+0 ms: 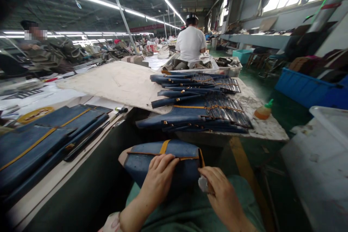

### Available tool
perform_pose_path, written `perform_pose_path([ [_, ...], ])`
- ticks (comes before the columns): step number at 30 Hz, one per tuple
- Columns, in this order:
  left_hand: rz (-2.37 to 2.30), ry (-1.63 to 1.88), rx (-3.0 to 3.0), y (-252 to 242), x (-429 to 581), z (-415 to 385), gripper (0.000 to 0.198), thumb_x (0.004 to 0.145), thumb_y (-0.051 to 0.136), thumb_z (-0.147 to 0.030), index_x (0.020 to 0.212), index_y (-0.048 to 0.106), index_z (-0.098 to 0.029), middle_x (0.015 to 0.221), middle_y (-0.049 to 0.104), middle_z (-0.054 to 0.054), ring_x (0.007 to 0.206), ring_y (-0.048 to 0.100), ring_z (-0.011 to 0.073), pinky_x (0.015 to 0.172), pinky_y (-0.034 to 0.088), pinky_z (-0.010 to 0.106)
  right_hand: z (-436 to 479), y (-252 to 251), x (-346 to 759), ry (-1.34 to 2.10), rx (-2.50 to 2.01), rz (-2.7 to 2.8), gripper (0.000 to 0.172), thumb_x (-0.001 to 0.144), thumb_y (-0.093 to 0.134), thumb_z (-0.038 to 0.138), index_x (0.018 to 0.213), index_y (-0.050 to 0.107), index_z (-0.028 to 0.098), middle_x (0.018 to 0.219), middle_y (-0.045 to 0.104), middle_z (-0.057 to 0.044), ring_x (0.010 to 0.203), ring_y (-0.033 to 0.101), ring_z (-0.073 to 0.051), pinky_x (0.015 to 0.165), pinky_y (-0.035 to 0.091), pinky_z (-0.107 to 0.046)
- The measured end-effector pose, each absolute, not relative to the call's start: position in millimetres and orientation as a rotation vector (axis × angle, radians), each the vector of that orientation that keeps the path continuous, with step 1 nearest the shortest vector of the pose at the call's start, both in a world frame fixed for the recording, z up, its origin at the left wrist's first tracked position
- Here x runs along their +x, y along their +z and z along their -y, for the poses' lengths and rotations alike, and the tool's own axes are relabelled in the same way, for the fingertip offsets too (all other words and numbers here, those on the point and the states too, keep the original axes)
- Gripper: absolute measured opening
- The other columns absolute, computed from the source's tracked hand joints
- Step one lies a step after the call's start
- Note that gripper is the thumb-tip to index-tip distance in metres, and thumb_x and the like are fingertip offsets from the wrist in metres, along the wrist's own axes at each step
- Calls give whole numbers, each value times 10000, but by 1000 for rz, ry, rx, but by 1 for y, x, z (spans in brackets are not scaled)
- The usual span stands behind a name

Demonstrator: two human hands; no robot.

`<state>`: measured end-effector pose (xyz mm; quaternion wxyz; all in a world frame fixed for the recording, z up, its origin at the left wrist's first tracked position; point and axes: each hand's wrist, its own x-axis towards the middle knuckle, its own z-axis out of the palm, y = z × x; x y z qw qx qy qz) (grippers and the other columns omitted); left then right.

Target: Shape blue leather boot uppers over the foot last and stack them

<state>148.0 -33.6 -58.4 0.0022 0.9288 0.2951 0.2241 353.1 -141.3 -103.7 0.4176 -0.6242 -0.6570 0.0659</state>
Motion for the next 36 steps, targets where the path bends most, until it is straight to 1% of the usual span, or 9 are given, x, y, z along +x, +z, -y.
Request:
perform_pose_path([
  [4, -978, 639, 2911, -55, 161, 34, 298, 873, 448, -123, 1126, 574, -219, 1084, 601, 45, 1019, 513, 206, 944, 373, 376, 130, -103, 352, 286, -1651, 1467, 268, 810, 477, 214, 1034, 622, 240, 1006, 676, -66, 942, 637, -206, 841, 525, -346],
  [9, -903, 571, 2947, -64, 172, 30, 364, 884, 409, -98, 1215, 518, -206, 1148, 588, 52, 1074, 487, 217, 959, 351, 377, 95, -97, 357, 590, -1702, 1185, 308, 837, 464, 340, 1090, 586, 211, 1107, 654, -91, 1042, 606, -235, 957, 444, -421],
  [12, -851, 481, 2959, -66, 178, 30, 372, 883, 403, -90, 1228, 508, -179, 1177, 585, 54, 1076, 490, 227, 953, 363, 379, 83, -98, 365, 646, -1670, 1148, 301, 843, 469, 382, 1037, 596, 191, 1054, 668, -95, 1015, 615, -228, 923, 467, -396],
  [17, -775, 405, 2985, -62, 194, 35, 345, 909, 404, -169, 1243, 484, -129, 1142, 586, 78, 1048, 500, 220, 923, 402, 368, 93, -97, 382, 713, -1634, 1063, 500, 888, 385, 507, 1230, 490, 158, 1077, 648, -129, 843, 657, -197, 715, 546, -332],
  [20, -766, 414, 2981, -62, 203, 39, 346, 934, 402, -261, 1253, 466, -144, 1139, 579, 62, 1044, 497, 210, 902, 415, 372, 106, -96, 388, 629, -1721, 1099, 557, 889, 375, 537, 1317, 435, 185, 1081, 643, -111, 947, 639, -215, 833, 517, -361],
  [23, -773, 435, 2980, -63, 209, 39, 343, 937, 413, -289, 1254, 459, -167, 1125, 581, 41, 1042, 498, 208, 872, 421, 389, 115, -97, 385, 514, -1853, 1290, 525, 904, 356, 514, 1340, 428, 232, 1234, 574, -92, 1151, 538, -233, 961, 445, -391],
  [27, -773, 370, 2968, -60, 209, 36, 299, 935, 426, -298, 1204, 501, -191, 1037, 600, 30, 984, 522, 199, 825, 436, 386, 118, -92, 376, 330, -1917, 1520, 449, 934, 333, 427, 1298, 488, 215, 1132, 598, -97, 1054, 578, -219, 908, 484, -389],
  [32, -756, 434, 2872, -59, 194, 35, 326, 937, 407, -243, 1252, 475, -192, 1157, 591, 23, 1061, 495, 198, 908, 418, 371, 121, -68, 365, -25, -1808, 1714, 340, 922, 420, 313, 1220, 559, 226, 1116, 594, -81, 1049, 549, -206, 917, 477, -366],
  [36, -816, 485, 2856, -60, 182, 33, 309, 928, 420, -215, 1218, 512, -160, 1161, 601, 35, 1062, 495, 218, 937, 409, 383, 123, -66, 354, -95, -1782, 1801, 307, 918, 405, 229, 1162, 592, 223, 1049, 626, -65, 973, 573, -180, 825, 523, -307],
])
